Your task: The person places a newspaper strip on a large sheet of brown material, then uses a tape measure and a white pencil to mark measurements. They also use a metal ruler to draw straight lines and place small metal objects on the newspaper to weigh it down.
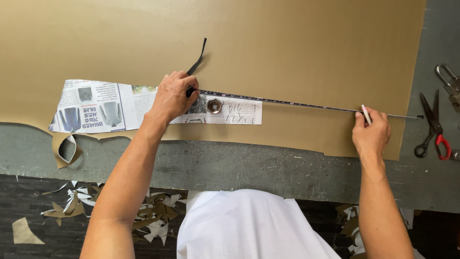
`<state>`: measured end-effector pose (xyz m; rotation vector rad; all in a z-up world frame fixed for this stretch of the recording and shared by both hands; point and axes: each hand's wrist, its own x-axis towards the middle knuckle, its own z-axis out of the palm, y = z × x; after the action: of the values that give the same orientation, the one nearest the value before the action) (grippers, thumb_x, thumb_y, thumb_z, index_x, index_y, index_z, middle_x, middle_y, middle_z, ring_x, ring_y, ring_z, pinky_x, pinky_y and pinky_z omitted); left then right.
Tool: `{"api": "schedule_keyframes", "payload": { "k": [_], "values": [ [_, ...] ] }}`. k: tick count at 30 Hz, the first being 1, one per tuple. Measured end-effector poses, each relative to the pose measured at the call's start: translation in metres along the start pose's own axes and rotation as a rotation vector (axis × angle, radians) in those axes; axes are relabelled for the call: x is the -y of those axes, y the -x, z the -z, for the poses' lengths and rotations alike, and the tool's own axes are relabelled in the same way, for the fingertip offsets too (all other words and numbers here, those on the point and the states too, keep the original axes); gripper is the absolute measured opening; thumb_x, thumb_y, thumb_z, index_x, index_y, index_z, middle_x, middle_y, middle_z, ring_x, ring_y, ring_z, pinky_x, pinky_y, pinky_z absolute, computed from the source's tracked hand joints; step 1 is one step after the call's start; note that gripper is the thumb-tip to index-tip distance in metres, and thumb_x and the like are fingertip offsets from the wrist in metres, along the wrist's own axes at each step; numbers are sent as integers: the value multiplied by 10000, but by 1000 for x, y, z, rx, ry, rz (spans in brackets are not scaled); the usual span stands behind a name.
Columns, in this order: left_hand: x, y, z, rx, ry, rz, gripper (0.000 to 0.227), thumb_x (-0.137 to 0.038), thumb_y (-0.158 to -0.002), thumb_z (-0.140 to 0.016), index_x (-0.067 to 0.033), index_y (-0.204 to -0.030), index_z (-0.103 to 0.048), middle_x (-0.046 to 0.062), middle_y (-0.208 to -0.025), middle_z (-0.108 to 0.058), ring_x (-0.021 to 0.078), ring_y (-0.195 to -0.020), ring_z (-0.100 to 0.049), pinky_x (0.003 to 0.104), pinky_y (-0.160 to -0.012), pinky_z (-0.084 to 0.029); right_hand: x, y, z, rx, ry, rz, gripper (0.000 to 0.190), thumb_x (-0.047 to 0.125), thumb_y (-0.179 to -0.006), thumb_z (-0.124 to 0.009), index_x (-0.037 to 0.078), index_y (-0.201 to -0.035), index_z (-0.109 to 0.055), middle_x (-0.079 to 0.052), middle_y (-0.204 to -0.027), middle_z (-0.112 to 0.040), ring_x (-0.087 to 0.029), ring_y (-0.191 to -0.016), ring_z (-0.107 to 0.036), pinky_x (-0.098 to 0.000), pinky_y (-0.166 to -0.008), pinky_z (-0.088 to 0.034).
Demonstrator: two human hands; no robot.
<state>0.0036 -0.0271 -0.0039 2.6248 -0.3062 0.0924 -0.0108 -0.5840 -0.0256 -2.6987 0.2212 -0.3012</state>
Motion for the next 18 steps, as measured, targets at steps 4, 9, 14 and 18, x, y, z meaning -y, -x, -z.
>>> {"api": "schedule_keyframes", "payload": {
  "k": [4,9,14,18],
  "values": [
    [3,6,3,-27,-7,-40,139,-153,-852,-788,-113,-961,-710,111,-983,-643,329,-1002,-599,458,-874,-468,9,3,1,-21,-76,11,228,149,-1031,-742,41,-1231,-737,-129,-1044,-655,-247,-825,-646,-396,-758,-519],
    [5,9,9,-3,-44,23,142,-153,-850,-799,-125,-971,-732,99,-992,-656,329,-1007,-605,453,-890,-482,19,5,-1,-32,-23,53,234,141,-988,-753,41,-1200,-746,-133,-1027,-675,-306,-835,-662,-415,-765,-514],
    [8,11,13,-2,-58,5,129,-165,-871,-803,-126,-970,-729,92,-1015,-662,316,-1018,-610,439,-911,-477,34,6,3,-8,-116,41,236,141,-982,-732,51,-1201,-732,-124,-1097,-677,-293,-885,-677,-387,-765,-536],
    [14,14,15,-15,-66,12,132,-161,-875,-799,-128,-984,-732,96,-1015,-660,316,-1025,-606,432,-918,-475,41,7,4,33,-93,18,246,144,-995,-735,55,-1224,-736,-125,-1081,-680,-286,-841,-672,-394,-770,-523]
  ]
}}
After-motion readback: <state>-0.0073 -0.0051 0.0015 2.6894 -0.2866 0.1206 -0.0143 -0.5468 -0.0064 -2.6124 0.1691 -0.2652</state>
